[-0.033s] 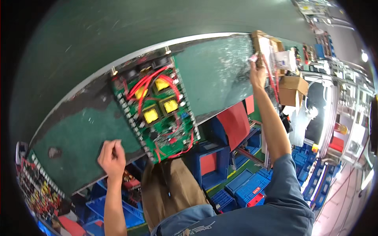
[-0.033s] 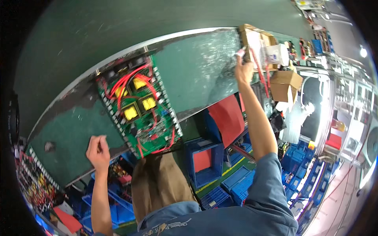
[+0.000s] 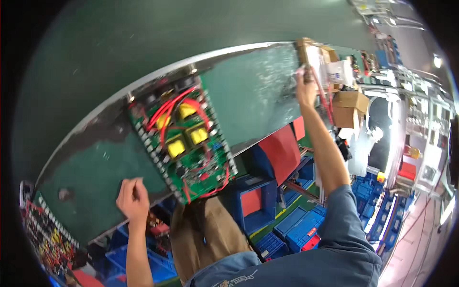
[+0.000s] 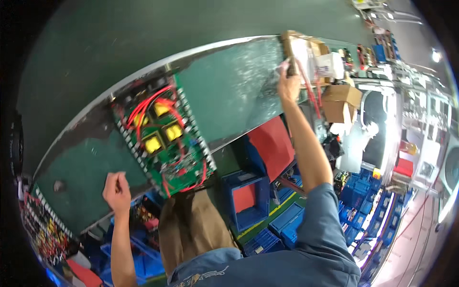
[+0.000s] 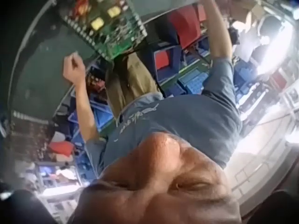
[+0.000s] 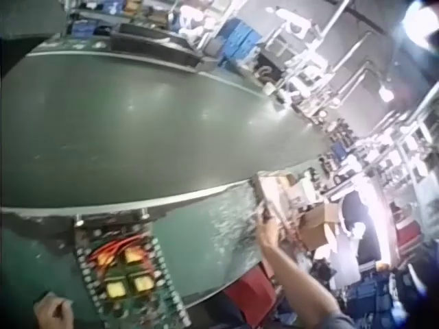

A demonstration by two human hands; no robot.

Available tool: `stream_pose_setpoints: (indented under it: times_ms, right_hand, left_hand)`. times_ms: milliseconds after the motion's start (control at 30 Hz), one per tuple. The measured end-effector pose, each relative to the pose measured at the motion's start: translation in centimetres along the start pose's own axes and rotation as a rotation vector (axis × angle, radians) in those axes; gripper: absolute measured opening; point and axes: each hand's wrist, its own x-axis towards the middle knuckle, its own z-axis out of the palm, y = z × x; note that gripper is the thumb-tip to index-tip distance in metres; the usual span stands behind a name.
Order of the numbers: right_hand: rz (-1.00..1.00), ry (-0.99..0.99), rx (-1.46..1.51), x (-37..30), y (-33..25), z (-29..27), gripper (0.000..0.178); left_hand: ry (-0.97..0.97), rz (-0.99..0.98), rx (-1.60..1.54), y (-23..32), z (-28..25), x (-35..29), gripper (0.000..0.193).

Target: Assembling circuit boards and applying sealant or coating using tubes and applicator sticks on a production line.

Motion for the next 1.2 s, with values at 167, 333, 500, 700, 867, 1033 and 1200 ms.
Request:
stream_pose_setpoints:
  times_ms: [167, 333, 500, 700, 867, 1033, 1200]
  right_hand:
    - [0.045, 0.259, -0.084, 3.5, 1.8, 1.8, 0.057]
    - [0.114, 0.068, 0.110, 1.9, 2.0, -1.4, 0.044]
    - [-0.032, -0.136, 0.289, -7.5, -0.6, -0.8, 0.037]
    - [-0.053, -0.487, 0.449, -26.1, -3.1, -5.0, 0.019]
    - [-0.331, -0.622, 0.535, -34.8, -4.6, -4.1, 0.028]
    - [-0.252, -0.698, 0.487, -36.8, -5.2, -1.8, 0.029]
    - [-0.408, -0.558, 0.359, -36.8, -6.6, 0.3, 0.026]
  left_hand:
    - [-0.032, -0.027, 0.030, 0.4, 0.2, -0.4, 0.008]
    - [-0.016, 0.012, 0.063, 0.7, 1.6, -0.3, 0.012]
    - [0.017, 0.077, 0.179, -0.3, 0.1, -0.9, 0.009]
    - [0.023, 0.103, 0.229, 0.9, 1.8, 0.3, 0.006]
    - [0.009, -0.013, 0.207, 1.0, 1.4, -0.3, 0.012]
    - [-0.004, -0.090, 0.175, -0.4, 1.5, -1.3, 0.014]
    - [0.016, -0.018, 0.168, -0.6, 1.7, -1.3, 0.013]
